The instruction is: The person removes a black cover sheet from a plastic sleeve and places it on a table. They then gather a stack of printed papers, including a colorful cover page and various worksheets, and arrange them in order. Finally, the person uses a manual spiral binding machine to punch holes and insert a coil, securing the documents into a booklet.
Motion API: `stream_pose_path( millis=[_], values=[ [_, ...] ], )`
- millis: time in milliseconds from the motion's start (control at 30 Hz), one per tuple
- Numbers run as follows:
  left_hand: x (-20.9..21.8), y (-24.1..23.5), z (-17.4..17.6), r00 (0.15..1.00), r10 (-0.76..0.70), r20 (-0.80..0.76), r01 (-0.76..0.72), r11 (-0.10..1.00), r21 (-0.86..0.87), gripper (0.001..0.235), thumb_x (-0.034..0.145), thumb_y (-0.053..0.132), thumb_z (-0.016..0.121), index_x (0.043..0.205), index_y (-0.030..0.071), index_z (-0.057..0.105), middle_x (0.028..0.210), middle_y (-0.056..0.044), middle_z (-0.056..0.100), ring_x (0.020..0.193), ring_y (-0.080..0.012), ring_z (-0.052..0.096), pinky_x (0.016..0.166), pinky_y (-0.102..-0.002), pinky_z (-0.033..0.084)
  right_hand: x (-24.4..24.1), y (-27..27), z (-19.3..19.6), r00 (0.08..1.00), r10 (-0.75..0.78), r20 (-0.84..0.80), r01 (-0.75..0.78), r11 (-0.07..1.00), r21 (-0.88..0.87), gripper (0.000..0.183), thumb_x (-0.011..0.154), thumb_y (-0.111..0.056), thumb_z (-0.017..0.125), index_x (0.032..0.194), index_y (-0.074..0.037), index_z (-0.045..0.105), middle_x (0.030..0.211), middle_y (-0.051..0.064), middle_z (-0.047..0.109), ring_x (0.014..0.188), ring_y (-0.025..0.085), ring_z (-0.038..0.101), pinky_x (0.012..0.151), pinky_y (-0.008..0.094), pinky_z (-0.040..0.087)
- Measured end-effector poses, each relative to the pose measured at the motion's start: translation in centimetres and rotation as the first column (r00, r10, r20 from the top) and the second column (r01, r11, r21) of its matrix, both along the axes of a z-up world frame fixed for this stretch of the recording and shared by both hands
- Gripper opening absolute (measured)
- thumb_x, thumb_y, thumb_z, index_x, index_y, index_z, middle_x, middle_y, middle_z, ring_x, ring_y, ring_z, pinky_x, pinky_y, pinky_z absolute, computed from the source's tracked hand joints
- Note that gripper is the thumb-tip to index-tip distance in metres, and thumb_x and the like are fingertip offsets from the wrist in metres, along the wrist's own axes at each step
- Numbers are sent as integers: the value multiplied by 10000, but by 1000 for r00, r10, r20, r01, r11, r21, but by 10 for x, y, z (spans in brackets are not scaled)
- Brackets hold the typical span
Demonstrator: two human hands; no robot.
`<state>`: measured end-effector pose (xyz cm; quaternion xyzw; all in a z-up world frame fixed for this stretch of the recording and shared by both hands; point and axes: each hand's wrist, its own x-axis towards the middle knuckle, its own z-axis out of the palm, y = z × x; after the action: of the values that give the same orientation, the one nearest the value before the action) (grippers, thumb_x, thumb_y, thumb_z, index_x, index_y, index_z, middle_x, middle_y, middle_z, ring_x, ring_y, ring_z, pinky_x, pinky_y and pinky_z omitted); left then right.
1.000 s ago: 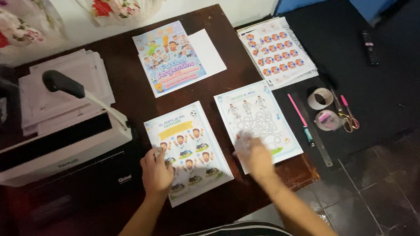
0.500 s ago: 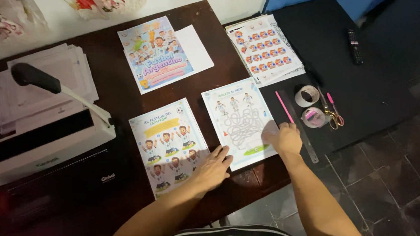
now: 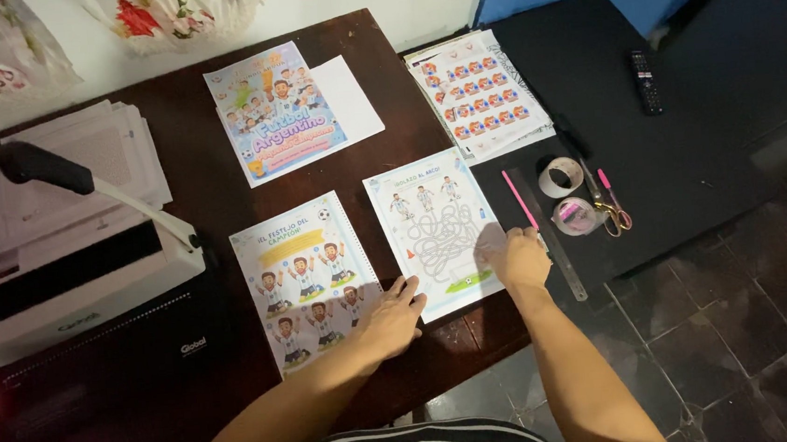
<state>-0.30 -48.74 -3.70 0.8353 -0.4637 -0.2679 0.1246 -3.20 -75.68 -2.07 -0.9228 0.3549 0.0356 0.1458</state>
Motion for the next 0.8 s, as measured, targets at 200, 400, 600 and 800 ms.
stream_pose_path(
  millis=[200,400,600,800],
  values=[
    [1,-2,-3,999,-8,-38,11,996,84,742,914,290,712,1505,-21,389,1656,-262,139,1529,-441,161,1239,-500,210,0,5,9,999,10,32,-10,1000,-5,634,679,-395,902,1137,-29,660,1279,173,603,1169,393,623,933,497,541],
    [1,-1,-2,999,-18,-33,20,998,56,774,898,306,732,1500,-42,390,1644,-283,159,1520,-462,185,1239,-488,234,3,-3,-4,993,34,116,-29,999,-46,554,683,-265,872,1136,-69,623,1226,166,624,1142,396,636,917,482,548],
    [1,2,-11,1000,-16,-22,16,1000,11,751,892,268,744,1487,-47,412,1638,-290,181,1517,-470,188,1233,-490,244,10,-30,-39,994,41,102,-45,998,41,402,846,-258,757,1178,-76,621,1003,238,731,954,447,702,870,531,541],
    [4,8,22,999,-5,-43,8,998,55,796,847,327,780,1465,-19,417,1623,-243,197,1499,-426,215,1199,-479,269,-2,-31,16,955,231,185,-250,964,86,265,829,-225,734,1010,-36,697,969,261,721,952,451,687,818,523,536]
  ],
)
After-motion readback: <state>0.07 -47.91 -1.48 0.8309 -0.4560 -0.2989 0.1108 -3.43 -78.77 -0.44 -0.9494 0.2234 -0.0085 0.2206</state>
